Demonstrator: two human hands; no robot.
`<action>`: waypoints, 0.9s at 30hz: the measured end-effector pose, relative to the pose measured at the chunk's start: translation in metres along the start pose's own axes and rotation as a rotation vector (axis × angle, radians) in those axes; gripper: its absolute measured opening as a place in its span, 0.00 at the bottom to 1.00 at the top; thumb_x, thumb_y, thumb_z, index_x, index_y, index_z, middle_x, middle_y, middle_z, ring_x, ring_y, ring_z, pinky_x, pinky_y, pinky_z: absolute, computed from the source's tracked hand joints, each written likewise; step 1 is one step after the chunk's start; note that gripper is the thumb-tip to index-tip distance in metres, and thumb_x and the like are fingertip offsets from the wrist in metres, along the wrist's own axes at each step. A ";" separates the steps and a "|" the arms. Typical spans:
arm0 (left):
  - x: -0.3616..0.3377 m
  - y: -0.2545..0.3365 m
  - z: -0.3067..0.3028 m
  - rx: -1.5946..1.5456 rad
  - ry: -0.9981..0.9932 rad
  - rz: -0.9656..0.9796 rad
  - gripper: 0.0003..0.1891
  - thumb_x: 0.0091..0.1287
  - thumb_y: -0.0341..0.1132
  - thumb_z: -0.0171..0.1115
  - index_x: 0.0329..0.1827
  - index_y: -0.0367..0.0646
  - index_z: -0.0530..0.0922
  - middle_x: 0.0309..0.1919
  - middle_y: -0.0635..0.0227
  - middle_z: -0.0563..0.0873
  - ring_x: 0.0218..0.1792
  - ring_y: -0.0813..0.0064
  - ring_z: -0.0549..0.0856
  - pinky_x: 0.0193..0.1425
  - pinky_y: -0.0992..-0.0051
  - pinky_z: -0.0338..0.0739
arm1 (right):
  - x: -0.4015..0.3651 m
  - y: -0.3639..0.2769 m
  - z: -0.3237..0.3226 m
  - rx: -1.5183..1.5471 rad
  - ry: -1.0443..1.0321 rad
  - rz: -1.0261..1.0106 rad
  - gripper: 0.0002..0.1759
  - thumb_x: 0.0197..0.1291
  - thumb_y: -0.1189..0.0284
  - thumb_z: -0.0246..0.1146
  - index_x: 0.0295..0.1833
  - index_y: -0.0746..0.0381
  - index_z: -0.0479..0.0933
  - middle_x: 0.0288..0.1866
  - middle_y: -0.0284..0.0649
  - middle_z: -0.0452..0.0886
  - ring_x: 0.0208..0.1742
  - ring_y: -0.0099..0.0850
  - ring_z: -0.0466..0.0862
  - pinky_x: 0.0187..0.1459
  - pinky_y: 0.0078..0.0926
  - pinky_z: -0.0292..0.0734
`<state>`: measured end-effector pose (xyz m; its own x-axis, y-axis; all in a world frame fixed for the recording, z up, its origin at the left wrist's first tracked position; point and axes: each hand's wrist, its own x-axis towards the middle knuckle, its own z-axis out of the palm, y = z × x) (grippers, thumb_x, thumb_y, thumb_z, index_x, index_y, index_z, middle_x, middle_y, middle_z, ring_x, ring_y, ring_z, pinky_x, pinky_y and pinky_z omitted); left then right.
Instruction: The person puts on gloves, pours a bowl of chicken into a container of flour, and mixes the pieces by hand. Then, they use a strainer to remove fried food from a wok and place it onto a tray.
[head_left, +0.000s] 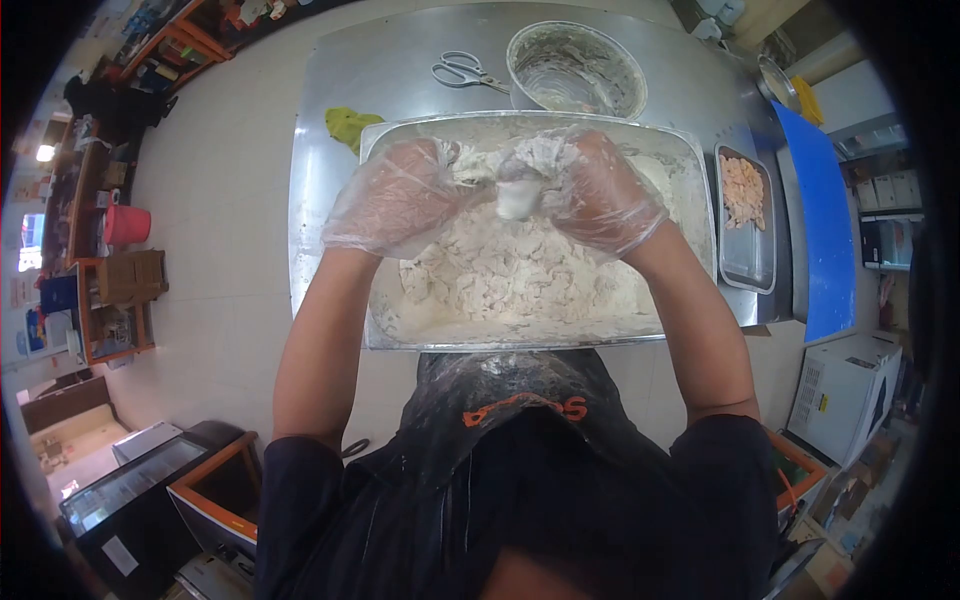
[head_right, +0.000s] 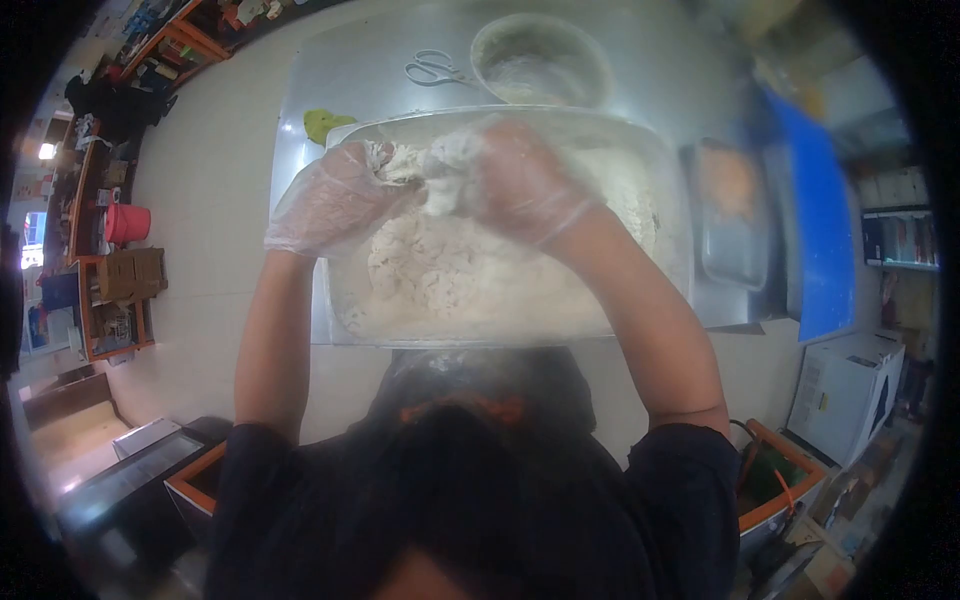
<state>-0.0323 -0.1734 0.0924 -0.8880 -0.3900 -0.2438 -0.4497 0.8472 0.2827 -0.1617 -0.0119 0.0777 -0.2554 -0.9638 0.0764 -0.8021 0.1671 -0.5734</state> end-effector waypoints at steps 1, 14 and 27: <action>-0.004 0.001 0.001 0.047 0.032 0.078 0.17 0.59 0.48 0.61 0.40 0.44 0.82 0.32 0.53 0.82 0.38 0.56 0.83 0.43 0.62 0.79 | -0.002 0.002 0.004 -0.130 0.020 -0.033 0.23 0.46 0.81 0.64 0.52 0.58 0.77 0.47 0.45 0.81 0.46 0.43 0.80 0.47 0.34 0.76; 0.008 -0.001 -0.001 0.179 -0.114 -0.004 0.20 0.60 0.42 0.58 0.47 0.35 0.80 0.45 0.47 0.81 0.47 0.55 0.82 0.49 0.62 0.77 | 0.002 -0.013 -0.013 0.790 -0.039 0.141 0.14 0.54 0.79 0.61 0.48 0.67 0.76 0.45 0.42 0.80 0.38 0.26 0.82 0.42 0.22 0.79; 0.025 -0.024 0.072 -0.624 -0.403 0.156 0.30 0.51 0.49 0.69 0.52 0.37 0.77 0.47 0.52 0.83 0.47 0.63 0.83 0.53 0.66 0.75 | 0.007 0.007 -0.003 1.454 0.161 0.100 0.21 0.51 0.79 0.67 0.52 0.68 0.74 0.51 0.44 0.80 0.53 0.32 0.81 0.46 0.29 0.83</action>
<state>-0.0365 -0.1777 0.0123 -0.8955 -0.0189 -0.4446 -0.3996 0.4739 0.7847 -0.1703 -0.0166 0.0768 -0.4104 -0.9117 0.0204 0.4357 -0.2157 -0.8738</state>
